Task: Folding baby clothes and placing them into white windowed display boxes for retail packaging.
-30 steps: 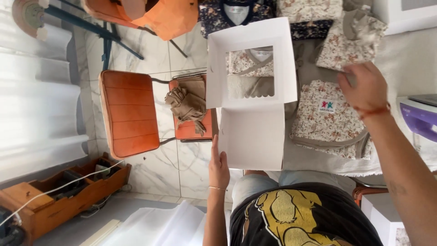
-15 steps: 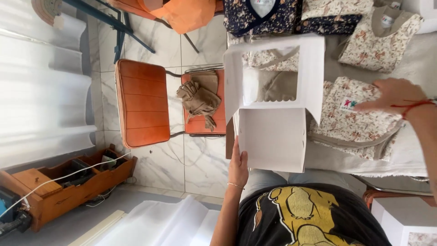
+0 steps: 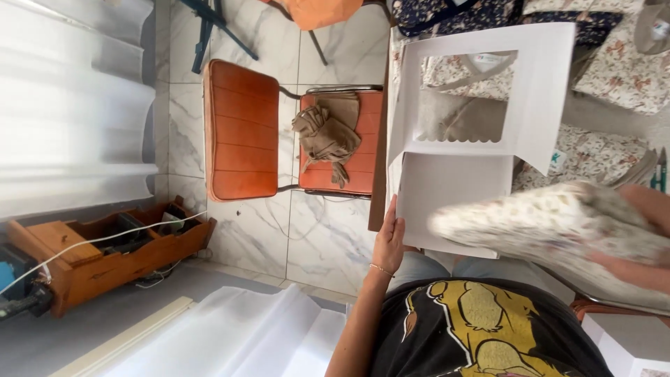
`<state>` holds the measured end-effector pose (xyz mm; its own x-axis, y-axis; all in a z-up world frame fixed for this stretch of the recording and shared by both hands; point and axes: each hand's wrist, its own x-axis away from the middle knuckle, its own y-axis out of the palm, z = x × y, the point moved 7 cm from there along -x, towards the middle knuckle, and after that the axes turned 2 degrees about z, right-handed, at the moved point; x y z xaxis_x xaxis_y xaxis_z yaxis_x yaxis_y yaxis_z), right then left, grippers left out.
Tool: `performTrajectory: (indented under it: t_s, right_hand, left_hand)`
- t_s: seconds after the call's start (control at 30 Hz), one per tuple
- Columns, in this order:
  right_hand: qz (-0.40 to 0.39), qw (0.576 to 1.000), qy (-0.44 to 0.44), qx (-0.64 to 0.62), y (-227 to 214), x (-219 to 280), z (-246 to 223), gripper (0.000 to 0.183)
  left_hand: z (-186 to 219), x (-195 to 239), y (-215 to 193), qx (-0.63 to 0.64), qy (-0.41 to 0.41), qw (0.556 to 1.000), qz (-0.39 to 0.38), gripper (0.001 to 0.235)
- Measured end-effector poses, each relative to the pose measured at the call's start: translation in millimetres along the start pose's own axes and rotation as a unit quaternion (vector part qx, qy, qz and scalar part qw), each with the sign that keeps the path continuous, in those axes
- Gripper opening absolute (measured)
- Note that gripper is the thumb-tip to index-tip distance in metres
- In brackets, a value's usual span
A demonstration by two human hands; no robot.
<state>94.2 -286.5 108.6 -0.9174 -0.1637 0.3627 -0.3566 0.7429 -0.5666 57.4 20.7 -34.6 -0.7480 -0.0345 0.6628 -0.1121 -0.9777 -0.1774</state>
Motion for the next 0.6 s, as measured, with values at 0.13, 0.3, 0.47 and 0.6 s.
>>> performTrajectory:
  t_s: [0.13, 0.3, 0.47, 0.6]
  right_hand:
    - [-0.231, 0.903, -0.045, 0.359, 59, -60, -45, 0.064]
    - [-0.450, 0.854, 0.054, 0.257, 134, -78, -53, 0.045]
    - [-0.430, 0.877, 0.177, 0.119, 141, -98, -63, 0.063]
    - [-0.353, 0.886, 0.097, 0.286, 151, -133, -33, 0.060]
  left_hand:
    - [-3, -6, -5, 0.092, 0.054, 0.994, -0.009, 0.048]
    - [-8, -12, -4, 0.101, 0.111, 0.989, -0.013, 0.045]
    - [-7, -13, -6, 0.106, 0.119, 0.987, 0.010, 0.043]
    - [-13, -15, -5, 0.079, 0.095, 0.992, 0.008, 0.044]
